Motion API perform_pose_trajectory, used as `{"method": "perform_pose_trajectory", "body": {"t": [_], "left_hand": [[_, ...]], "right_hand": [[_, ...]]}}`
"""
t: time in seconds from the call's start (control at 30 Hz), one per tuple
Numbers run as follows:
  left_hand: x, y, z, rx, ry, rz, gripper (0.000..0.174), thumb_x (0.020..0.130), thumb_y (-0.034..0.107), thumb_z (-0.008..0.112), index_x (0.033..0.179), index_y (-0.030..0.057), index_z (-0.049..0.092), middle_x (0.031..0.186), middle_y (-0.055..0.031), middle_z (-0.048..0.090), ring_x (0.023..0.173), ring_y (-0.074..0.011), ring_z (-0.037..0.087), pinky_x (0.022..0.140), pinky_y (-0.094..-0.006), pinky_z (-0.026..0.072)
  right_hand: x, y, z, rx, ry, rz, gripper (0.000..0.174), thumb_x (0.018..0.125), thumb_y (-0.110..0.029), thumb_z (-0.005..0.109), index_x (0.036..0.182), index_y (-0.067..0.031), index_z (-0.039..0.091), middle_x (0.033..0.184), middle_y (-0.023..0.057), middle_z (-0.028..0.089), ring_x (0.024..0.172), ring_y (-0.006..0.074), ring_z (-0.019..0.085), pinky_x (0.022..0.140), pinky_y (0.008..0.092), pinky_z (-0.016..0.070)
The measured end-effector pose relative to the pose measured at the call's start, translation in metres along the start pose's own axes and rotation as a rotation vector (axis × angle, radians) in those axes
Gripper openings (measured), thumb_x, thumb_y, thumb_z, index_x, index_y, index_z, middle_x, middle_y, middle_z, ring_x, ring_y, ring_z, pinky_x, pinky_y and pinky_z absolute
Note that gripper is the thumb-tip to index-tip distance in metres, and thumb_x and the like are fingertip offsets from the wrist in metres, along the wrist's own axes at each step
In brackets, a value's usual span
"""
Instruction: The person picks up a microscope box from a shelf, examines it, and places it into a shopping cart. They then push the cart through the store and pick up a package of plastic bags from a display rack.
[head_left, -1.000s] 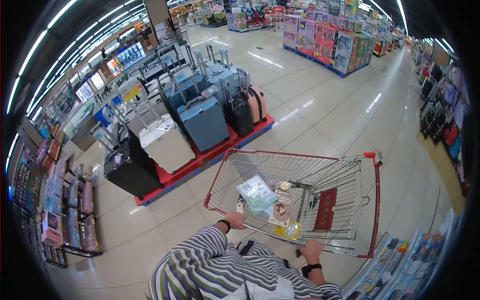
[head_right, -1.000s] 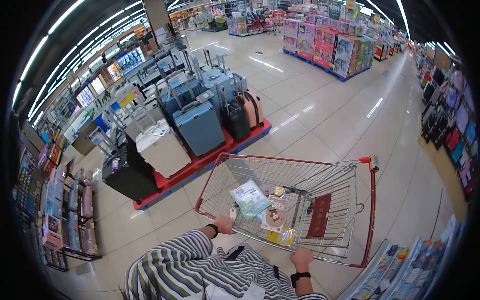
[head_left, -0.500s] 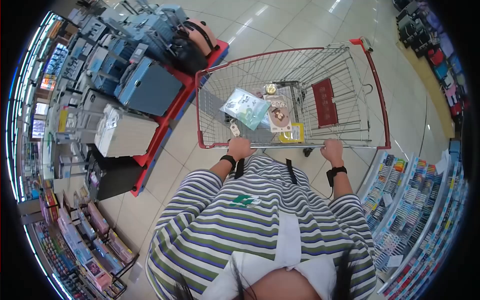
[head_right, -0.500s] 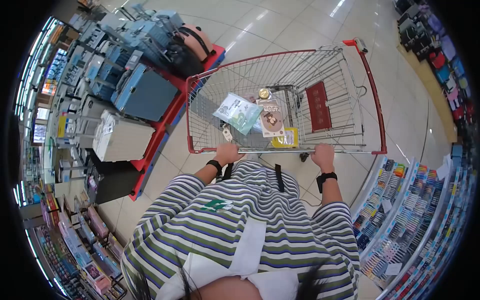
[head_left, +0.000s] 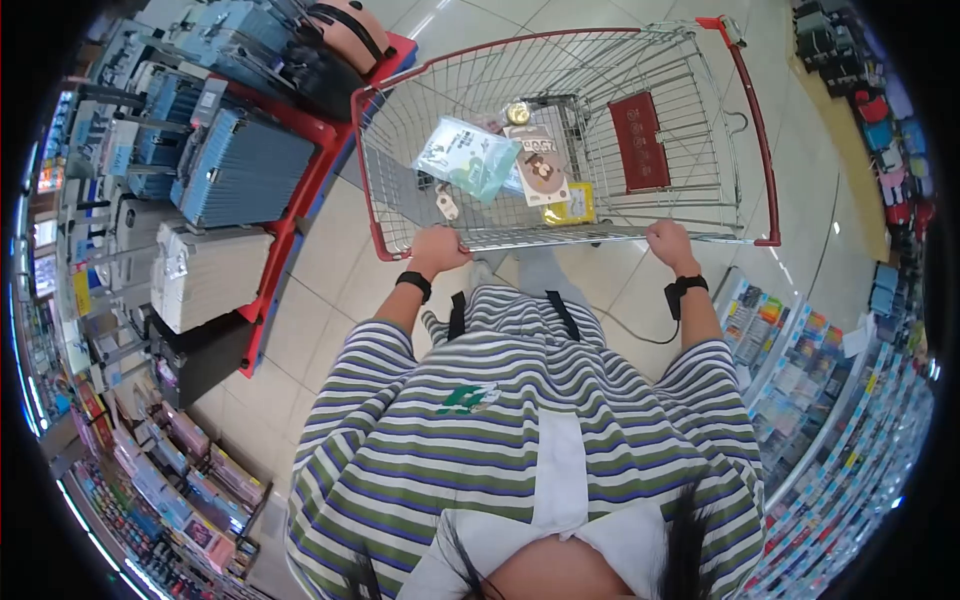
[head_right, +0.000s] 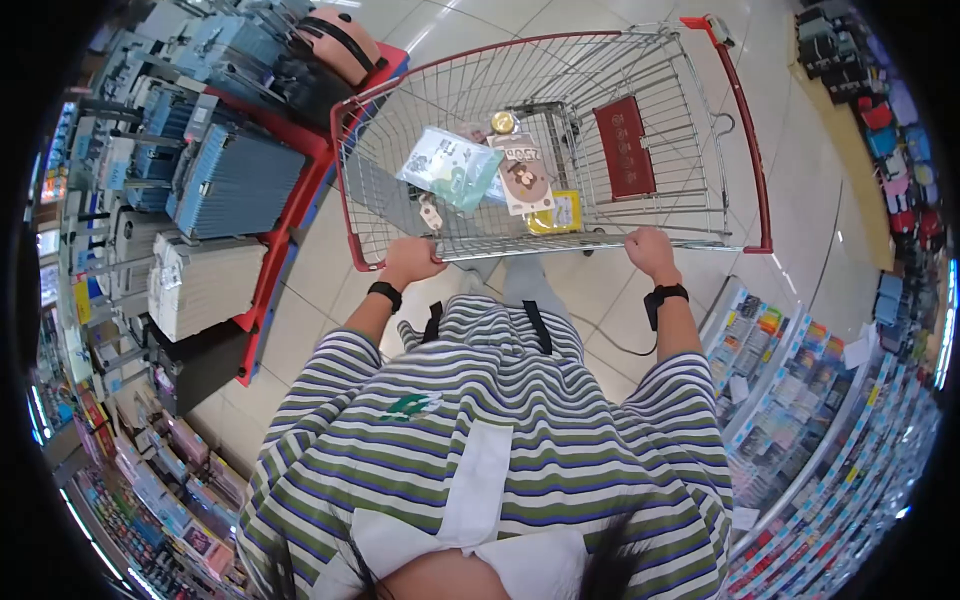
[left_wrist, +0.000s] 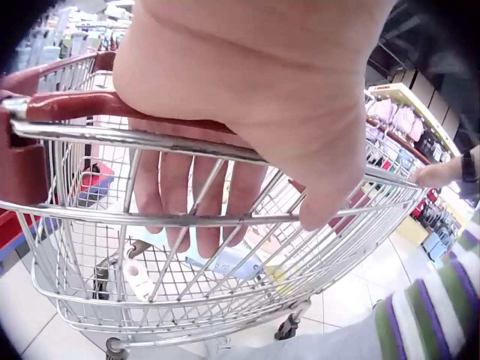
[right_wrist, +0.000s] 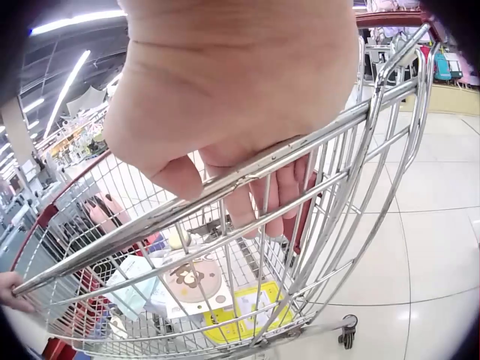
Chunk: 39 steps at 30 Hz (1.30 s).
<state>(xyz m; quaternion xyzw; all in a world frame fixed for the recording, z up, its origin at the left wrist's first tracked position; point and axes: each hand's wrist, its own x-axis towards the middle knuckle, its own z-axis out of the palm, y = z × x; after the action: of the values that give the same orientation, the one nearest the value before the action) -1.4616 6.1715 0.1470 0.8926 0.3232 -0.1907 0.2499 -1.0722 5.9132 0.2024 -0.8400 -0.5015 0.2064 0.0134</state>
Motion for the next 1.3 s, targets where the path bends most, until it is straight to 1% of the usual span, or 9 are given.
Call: {"method": "perform_pose_trajectory", "body": {"t": [0.17,0.23,0.3,0.33,0.4,0.47,0.6,0.9,1.3], "left_hand": [[0.015,0.011,-0.007,-0.073,0.007,-0.051,0.037,0.064,0.049,0.068,0.074,0.014,0.072,0.077,-0.0116,0.067,0.074,-0.0287,0.065,0.066,-0.0405,0.0525],[0.022,0.011,-0.005,-0.075,0.056,-0.044,0.034,0.064,0.048,0.069,0.073,0.0155,0.072,0.074,-0.0097,0.067,0.073,-0.0282,0.065,0.064,-0.0399,0.0517],[0.028,0.01,0.0,-0.082,0.061,-0.007,0.034,0.064,0.049,0.069,0.072,0.0155,0.072,0.073,-0.0095,0.066,0.071,-0.0282,0.065,0.062,-0.0402,0.0511],[0.03,0.011,0.0,-0.096,0.084,0.029,0.034,0.064,0.049,0.069,0.07,0.0155,0.072,0.072,-0.0094,0.066,0.07,-0.0282,0.064,0.061,-0.0405,0.0505],[0.035,0.013,0.002,-0.091,0.111,0.025,0.035,0.065,0.049,0.069,0.068,0.0149,0.071,0.07,-0.0088,0.065,0.068,-0.0282,0.064,0.059,-0.0409,0.0497],[0.041,0.018,0.004,-0.095,0.143,0.006,0.036,0.066,0.05,0.068,0.065,0.0142,0.07,0.068,-0.0083,0.064,0.066,-0.0282,0.063,0.058,-0.0413,0.049],[0.04,0.032,-0.004,-0.14,0.268,-0.03,0.041,0.067,0.05,0.067,0.056,0.0112,0.063,0.062,-0.0064,0.06,0.061,-0.0279,0.061,0.053,-0.0409,0.0474],[0.052,0.046,-0.01,-0.198,0.386,0.019,0.039,0.07,0.04,0.068,0.053,0.0096,0.052,0.057,-0.0055,0.053,0.055,-0.0274,0.056,0.047,-0.0394,0.0439],[0.052,0.056,-0.015,-0.219,0.481,-0.004,0.031,0.066,0.03,0.07,0.053,0.0115,0.048,0.055,-0.002,0.047,0.05,-0.0206,0.051,0.044,-0.0344,0.0417]], "right_hand": [[0.062,0.044,-0.015,0.241,-0.285,0.153,0.033,0.077,-0.033,0.05,0.085,-0.0079,0.07,0.088,0.0167,0.066,0.085,0.0319,0.061,0.078,0.0396,0.0476],[0.104,0.081,-0.003,0.01,-0.566,-0.275,0.038,0.077,-0.039,0.052,0.091,-0.0078,0.069,0.093,0.0175,0.066,0.088,0.0289,0.062,0.081,0.0373,0.0472],[0.143,0.007,-0.083,0.048,-0.726,0.127,0.038,0.08,-0.037,0.051,0.095,-0.0054,0.067,0.1,0.0191,0.063,0.094,0.0335,0.058,0.081,0.0413,0.0457],[0.194,0.048,-0.058,-0.089,-0.567,-0.55,0.028,0.087,-0.027,0.049,0.098,-0.0042,0.062,0.087,0.0074,0.062,0.082,0.0251,0.058,0.072,0.0375,0.0496],[0.222,-0.036,-0.121,0.371,-0.403,0.029,0.033,0.085,-0.03,0.05,0.102,-0.0033,0.061,0.086,0.0073,0.061,0.079,0.0189,0.056,0.071,0.033,0.0466],[0.261,-0.09,-0.152,0.447,-0.375,-0.064,0.034,0.084,-0.032,0.052,0.099,-0.0027,0.063,0.09,0.0085,0.063,0.081,0.0195,0.056,0.072,0.0337,0.0466],[0.337,-0.146,-0.119,0.092,-0.241,-0.363,0.035,0.079,-0.026,0.048,0.098,-0.0001,0.062,0.094,0.017,0.066,0.084,0.0319,0.064,0.073,0.0418,0.0491],[0.33,-0.182,0.013,-0.071,-0.55,-0.303,0.038,0.073,-0.021,0.052,0.103,-0.0022,0.065,0.108,0.0214,0.062,0.101,0.0338,0.061,0.088,0.0413,0.0475],[0.367,-0.188,0.156,-0.104,-0.396,-0.054,0.08,0.072,-0.026,0.066,0.14,-0.0117,0.025,0.128,0.0203,0.042,0.11,0.0422,0.051,0.089,0.0474,0.0462]]}}
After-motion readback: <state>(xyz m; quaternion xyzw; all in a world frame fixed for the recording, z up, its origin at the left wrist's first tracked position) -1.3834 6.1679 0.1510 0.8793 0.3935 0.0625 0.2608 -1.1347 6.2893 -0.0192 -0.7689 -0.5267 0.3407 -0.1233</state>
